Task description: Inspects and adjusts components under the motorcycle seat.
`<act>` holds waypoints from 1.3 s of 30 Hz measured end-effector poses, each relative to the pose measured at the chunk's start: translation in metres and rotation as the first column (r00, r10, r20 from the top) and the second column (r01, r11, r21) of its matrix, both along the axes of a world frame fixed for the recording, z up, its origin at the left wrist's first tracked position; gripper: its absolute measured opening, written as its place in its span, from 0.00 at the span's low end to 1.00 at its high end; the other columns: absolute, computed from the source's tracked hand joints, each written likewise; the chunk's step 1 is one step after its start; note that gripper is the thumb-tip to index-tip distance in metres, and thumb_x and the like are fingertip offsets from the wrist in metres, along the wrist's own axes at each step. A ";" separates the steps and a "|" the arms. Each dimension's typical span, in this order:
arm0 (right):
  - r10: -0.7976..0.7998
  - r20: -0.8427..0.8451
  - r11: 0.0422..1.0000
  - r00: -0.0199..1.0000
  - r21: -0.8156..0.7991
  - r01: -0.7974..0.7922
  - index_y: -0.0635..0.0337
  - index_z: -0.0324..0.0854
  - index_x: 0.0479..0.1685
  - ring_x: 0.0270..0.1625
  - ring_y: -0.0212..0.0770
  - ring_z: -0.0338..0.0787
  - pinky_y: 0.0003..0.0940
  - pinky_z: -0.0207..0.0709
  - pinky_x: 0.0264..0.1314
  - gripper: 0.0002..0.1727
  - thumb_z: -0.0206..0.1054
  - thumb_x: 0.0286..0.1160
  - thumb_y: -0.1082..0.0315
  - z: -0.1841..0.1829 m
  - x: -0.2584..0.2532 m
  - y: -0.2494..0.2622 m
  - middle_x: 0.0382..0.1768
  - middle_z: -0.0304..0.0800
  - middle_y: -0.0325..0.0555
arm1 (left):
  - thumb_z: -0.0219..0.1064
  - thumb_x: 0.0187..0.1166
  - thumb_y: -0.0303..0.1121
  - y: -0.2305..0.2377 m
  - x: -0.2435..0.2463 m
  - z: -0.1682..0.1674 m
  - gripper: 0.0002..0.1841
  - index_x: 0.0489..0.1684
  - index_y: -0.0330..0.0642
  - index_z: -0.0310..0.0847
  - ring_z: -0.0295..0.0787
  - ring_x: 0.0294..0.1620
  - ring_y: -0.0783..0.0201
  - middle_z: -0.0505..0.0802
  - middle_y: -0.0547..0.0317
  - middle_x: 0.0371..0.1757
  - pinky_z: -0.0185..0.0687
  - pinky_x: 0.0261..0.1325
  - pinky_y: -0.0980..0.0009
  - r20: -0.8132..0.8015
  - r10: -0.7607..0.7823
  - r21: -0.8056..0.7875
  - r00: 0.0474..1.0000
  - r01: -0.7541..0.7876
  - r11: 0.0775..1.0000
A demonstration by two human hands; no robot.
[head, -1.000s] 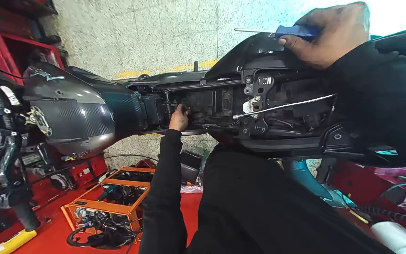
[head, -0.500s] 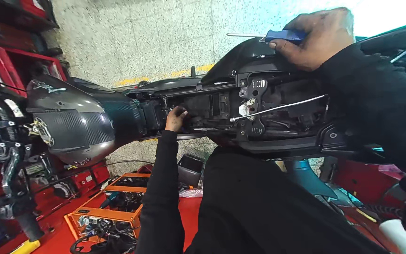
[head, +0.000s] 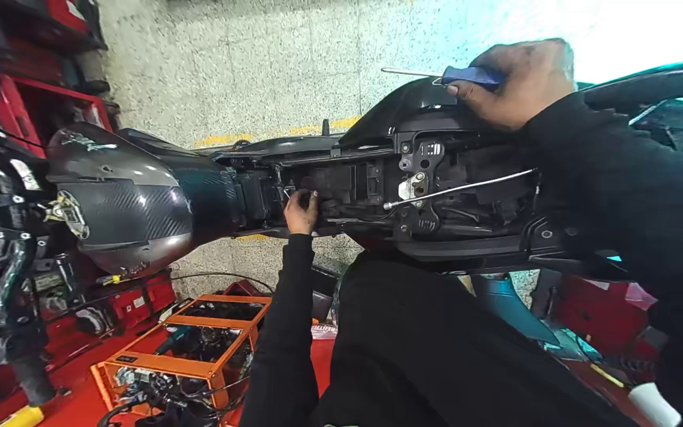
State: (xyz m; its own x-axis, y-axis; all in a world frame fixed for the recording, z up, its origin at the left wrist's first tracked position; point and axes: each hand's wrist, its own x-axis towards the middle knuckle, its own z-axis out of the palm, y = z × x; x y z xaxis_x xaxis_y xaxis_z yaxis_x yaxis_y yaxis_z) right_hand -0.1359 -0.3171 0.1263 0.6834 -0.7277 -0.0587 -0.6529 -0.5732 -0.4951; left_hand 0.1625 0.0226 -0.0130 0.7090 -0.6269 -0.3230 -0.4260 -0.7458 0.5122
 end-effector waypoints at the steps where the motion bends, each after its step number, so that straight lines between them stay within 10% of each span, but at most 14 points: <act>1: -0.003 0.000 1.000 1.000 0.000 0.003 0.63 0.87 0.56 0.56 0.71 0.91 0.73 0.75 0.59 0.39 0.58 0.77 0.31 0.000 0.000 0.000 0.50 0.92 0.69 | 0.75 0.75 0.51 0.002 -0.003 -0.001 0.26 0.61 0.39 0.88 0.91 0.62 0.54 0.95 0.48 0.57 0.81 0.74 0.53 0.043 -0.034 0.000 0.999 0.034 0.999; 10: -0.007 0.015 1.000 1.000 -0.024 0.007 0.62 0.87 0.57 0.55 0.69 0.92 0.71 0.76 0.58 0.40 0.58 0.77 0.31 -0.003 -0.002 0.002 0.50 0.93 0.68 | 0.62 0.86 0.47 0.001 -0.009 0.000 0.22 0.67 0.42 0.87 0.91 0.65 0.48 0.95 0.45 0.59 0.79 0.76 0.48 0.090 -0.024 0.110 0.996 0.014 0.994; 16: -0.007 0.010 0.999 1.000 -0.033 0.007 0.62 0.87 0.57 0.54 0.70 0.92 0.72 0.76 0.57 0.41 0.57 0.76 0.29 -0.004 -0.001 -0.001 0.49 0.93 0.69 | 0.79 0.72 0.49 -0.016 0.022 0.017 0.20 0.54 0.46 0.95 0.94 0.58 0.55 0.97 0.51 0.51 0.82 0.71 0.48 -0.173 0.054 0.186 0.983 -0.022 0.982; 22: -0.008 0.014 0.999 1.000 -0.046 0.008 0.62 0.87 0.56 0.53 0.68 0.92 0.71 0.77 0.56 0.39 0.58 0.77 0.31 -0.005 0.000 0.001 0.48 0.93 0.68 | 0.72 0.80 0.50 -0.021 0.014 0.021 0.17 0.55 0.50 0.95 0.91 0.64 0.50 0.97 0.50 0.55 0.78 0.75 0.44 -0.121 0.015 0.287 0.992 0.021 0.958; 29: -0.011 0.146 0.995 0.989 0.098 -0.003 0.60 0.83 0.60 0.42 0.44 0.91 0.49 0.84 0.52 0.27 0.60 0.86 0.44 0.050 -0.023 0.013 0.42 0.91 0.52 | 0.65 0.81 0.38 -0.013 0.009 0.040 0.20 0.70 0.45 0.86 0.85 0.73 0.39 0.91 0.40 0.67 0.72 0.78 0.36 -0.131 -0.180 0.371 0.975 0.217 0.903; 32: 0.132 0.010 0.991 0.991 -0.010 -0.132 0.65 0.77 0.63 0.38 0.55 0.90 0.58 0.84 0.45 0.27 0.55 0.89 0.47 0.087 -0.067 0.036 0.39 0.88 0.59 | 0.65 0.82 0.42 0.005 -0.020 0.030 0.23 0.76 0.49 0.83 0.87 0.70 0.38 0.92 0.43 0.67 0.74 0.75 0.33 0.064 -0.061 0.224 0.996 0.046 0.973; 36: 0.171 -0.208 0.979 0.963 -0.075 -0.190 0.72 0.76 0.65 0.65 0.72 0.84 0.68 0.74 0.71 0.31 0.58 0.88 0.46 0.078 -0.123 0.048 0.58 0.84 0.72 | 0.58 0.87 0.46 0.009 -0.037 0.025 0.22 0.72 0.50 0.87 0.89 0.69 0.39 0.93 0.44 0.66 0.76 0.72 0.34 0.128 -0.123 0.229 0.984 0.091 0.969; 39: 0.253 -0.235 0.940 0.938 -0.170 -0.296 0.68 0.82 0.55 0.68 0.73 0.82 0.72 0.70 0.71 0.28 0.68 0.79 0.47 0.057 -0.132 0.042 0.56 0.87 0.68 | 0.54 0.89 0.46 -0.004 -0.036 0.038 0.21 0.67 0.46 0.88 0.88 0.68 0.37 0.93 0.39 0.63 0.76 0.70 0.33 0.105 -0.153 0.352 0.983 0.107 0.930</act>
State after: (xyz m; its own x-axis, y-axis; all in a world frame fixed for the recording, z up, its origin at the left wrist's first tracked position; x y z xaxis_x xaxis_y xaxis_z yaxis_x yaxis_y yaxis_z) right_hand -0.2679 -0.2748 0.1830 0.8466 -0.5241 -0.0929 -0.5307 -0.8177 -0.2230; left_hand 0.1260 0.0184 0.0248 0.6787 -0.5833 -0.4462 -0.5761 -0.7997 0.1691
